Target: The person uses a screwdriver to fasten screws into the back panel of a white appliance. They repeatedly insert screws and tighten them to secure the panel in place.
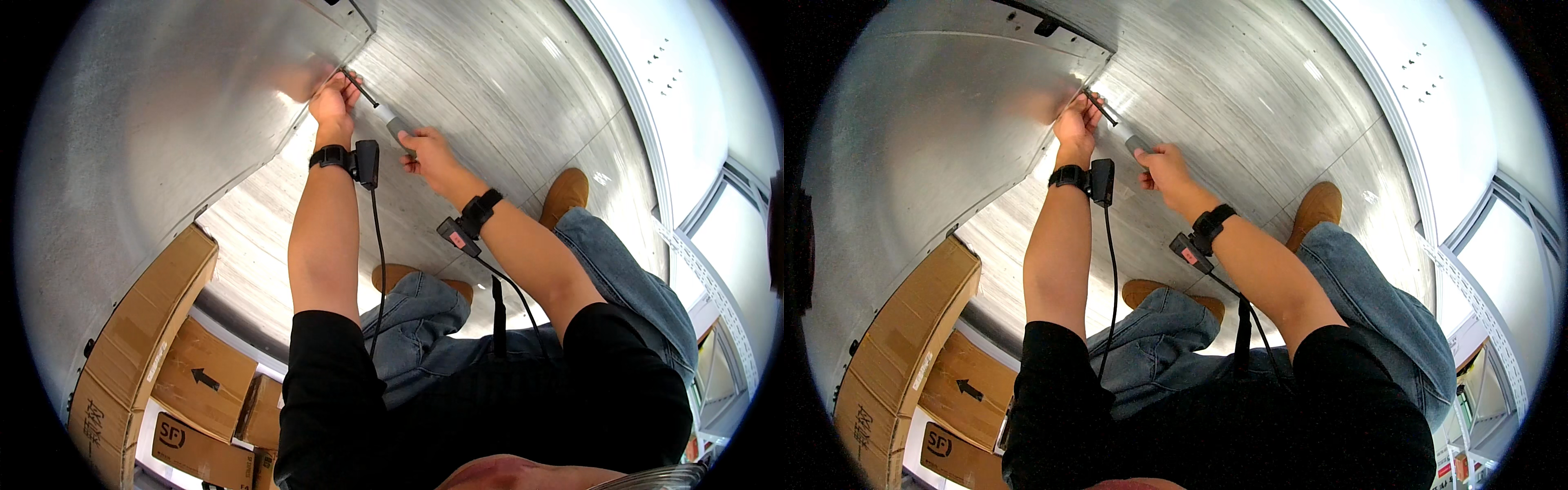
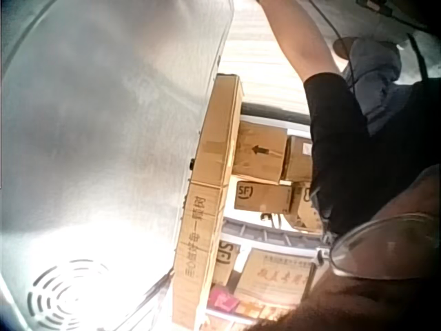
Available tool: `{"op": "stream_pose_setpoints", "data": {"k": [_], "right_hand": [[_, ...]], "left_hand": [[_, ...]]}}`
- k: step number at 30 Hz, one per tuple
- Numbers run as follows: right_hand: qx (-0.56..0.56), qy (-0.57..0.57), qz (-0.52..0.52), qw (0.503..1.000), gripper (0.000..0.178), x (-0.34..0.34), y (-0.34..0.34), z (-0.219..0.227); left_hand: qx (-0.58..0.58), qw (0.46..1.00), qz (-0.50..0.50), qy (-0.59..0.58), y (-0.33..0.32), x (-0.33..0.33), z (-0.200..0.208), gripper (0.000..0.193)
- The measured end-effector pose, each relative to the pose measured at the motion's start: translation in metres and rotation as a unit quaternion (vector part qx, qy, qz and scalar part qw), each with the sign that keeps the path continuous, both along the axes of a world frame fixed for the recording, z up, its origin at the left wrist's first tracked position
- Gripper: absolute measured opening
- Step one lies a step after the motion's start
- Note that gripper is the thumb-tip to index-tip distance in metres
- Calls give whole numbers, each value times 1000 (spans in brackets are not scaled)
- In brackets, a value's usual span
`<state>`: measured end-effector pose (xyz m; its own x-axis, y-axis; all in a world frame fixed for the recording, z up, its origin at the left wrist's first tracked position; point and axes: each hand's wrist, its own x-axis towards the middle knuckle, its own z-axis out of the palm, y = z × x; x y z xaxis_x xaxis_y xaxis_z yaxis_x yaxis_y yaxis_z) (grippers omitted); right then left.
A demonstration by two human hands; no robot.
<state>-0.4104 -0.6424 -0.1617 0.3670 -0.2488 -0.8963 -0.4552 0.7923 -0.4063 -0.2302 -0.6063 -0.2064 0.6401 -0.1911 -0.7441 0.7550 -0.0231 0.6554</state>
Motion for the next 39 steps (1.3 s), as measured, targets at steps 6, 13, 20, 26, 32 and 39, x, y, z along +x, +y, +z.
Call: {"op": "stream_pose_setpoints", "data": {"k": [6,13,20,26,32,39], "right_hand": [[-23,19,8,1000,50,1,-2,7],[84,-4,-8,996,45,-4,-10,5],[1,8,27,1000,51,-3,-6,4],[-71,30,38,996,49,2,0,3],[-9,7,45,999,48,-1,-9,8],[81,-50,12,995,49,-9,-12,-1]], "left_hand": [[6,1000,-10,-3,2,1,0,14],[8,1000,-12,-3,5,3,-7,14],[3,1000,-14,2,3,4,-3,13],[23,999,-34,-2,3,3,-2,16],[6,1000,-4,4,2,2,1,12],[6,1000,-16,6,6,6,-10,12]]}}
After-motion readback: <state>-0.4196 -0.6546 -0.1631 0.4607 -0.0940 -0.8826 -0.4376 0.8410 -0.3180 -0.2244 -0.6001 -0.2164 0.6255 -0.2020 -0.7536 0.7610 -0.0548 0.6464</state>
